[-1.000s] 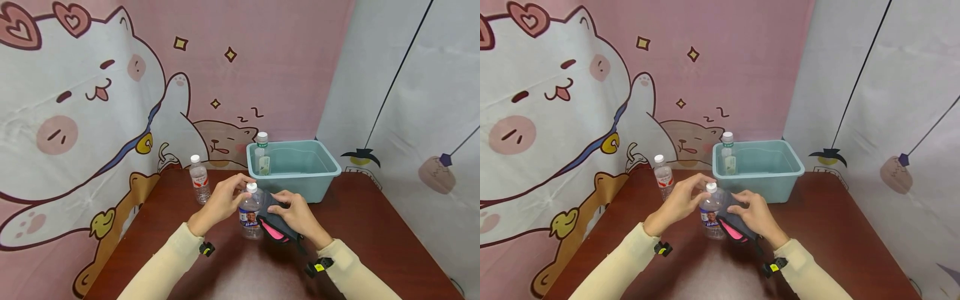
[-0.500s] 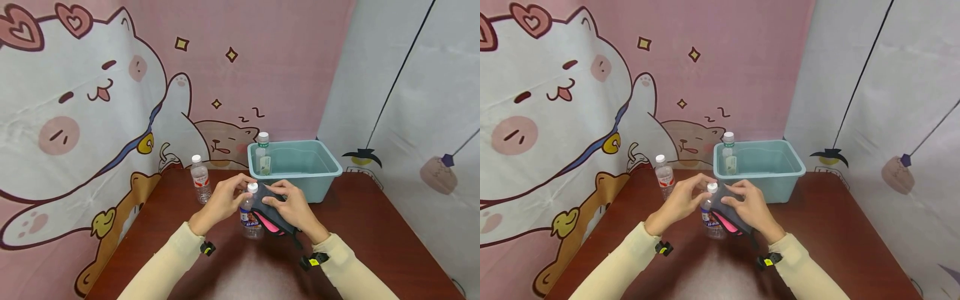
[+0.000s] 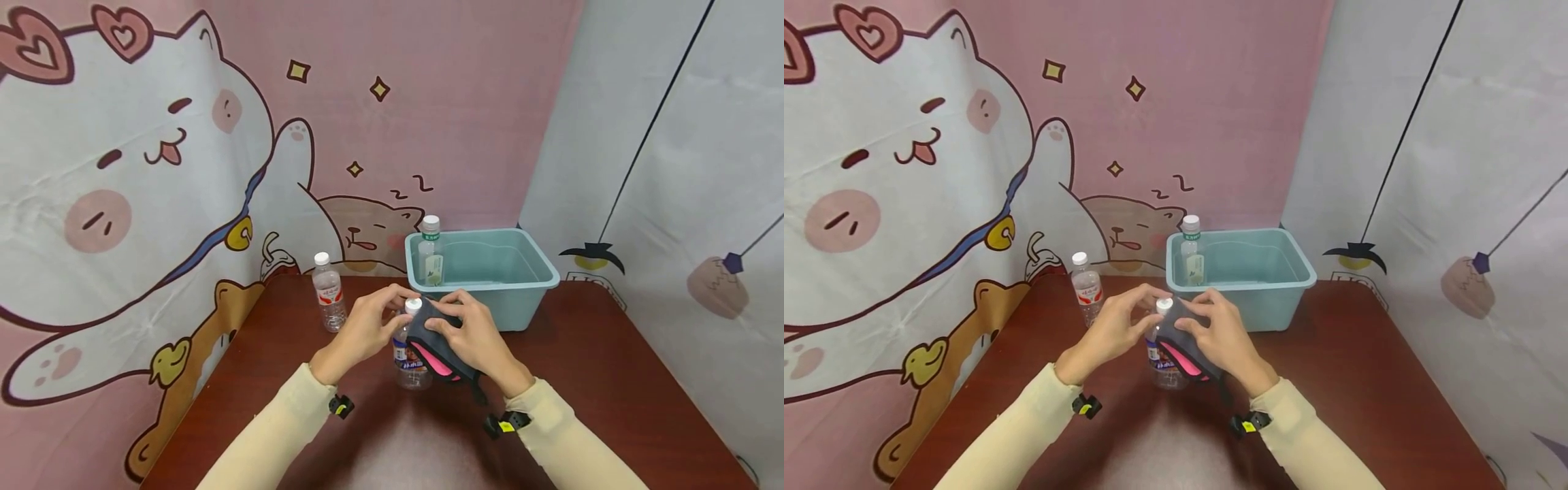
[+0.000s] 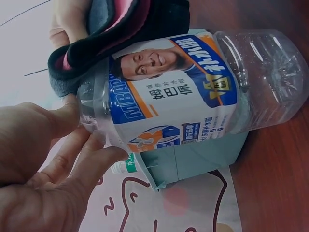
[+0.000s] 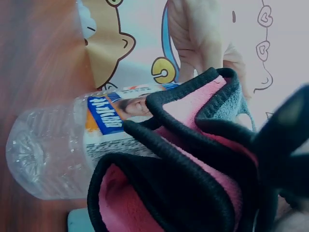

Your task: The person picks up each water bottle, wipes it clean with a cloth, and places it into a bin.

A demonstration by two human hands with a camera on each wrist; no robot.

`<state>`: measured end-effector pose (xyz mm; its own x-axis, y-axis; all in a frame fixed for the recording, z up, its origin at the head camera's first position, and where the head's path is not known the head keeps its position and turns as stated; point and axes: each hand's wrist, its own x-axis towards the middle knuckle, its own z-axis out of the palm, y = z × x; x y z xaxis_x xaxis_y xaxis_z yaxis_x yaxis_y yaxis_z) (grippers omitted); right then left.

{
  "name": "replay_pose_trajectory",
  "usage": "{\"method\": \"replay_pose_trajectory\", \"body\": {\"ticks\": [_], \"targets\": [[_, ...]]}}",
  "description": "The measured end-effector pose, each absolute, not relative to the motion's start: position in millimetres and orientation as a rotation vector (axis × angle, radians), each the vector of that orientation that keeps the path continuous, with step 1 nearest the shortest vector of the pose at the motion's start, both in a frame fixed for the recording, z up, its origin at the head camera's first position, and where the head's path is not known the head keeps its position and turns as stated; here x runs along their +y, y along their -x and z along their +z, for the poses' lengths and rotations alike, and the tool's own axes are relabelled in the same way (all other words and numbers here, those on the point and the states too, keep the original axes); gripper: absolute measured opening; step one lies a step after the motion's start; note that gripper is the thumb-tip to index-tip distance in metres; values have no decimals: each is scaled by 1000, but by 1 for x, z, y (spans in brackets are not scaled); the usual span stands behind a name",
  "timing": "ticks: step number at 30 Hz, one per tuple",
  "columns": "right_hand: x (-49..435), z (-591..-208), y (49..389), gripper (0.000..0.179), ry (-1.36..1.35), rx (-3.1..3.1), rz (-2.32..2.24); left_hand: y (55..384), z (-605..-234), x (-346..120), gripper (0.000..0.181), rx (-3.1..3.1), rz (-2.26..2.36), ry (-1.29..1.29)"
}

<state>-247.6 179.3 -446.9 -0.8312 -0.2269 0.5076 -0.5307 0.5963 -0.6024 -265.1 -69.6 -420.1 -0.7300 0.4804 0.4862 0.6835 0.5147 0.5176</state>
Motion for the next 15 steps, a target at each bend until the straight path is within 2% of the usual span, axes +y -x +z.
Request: {"method": "replay_pose_trajectory", "body": {"ticks": [15], "targets": [[199, -488, 245, 42, -578, -2512, 1098, 263, -419, -68, 44, -2473, -1108, 988]]}}
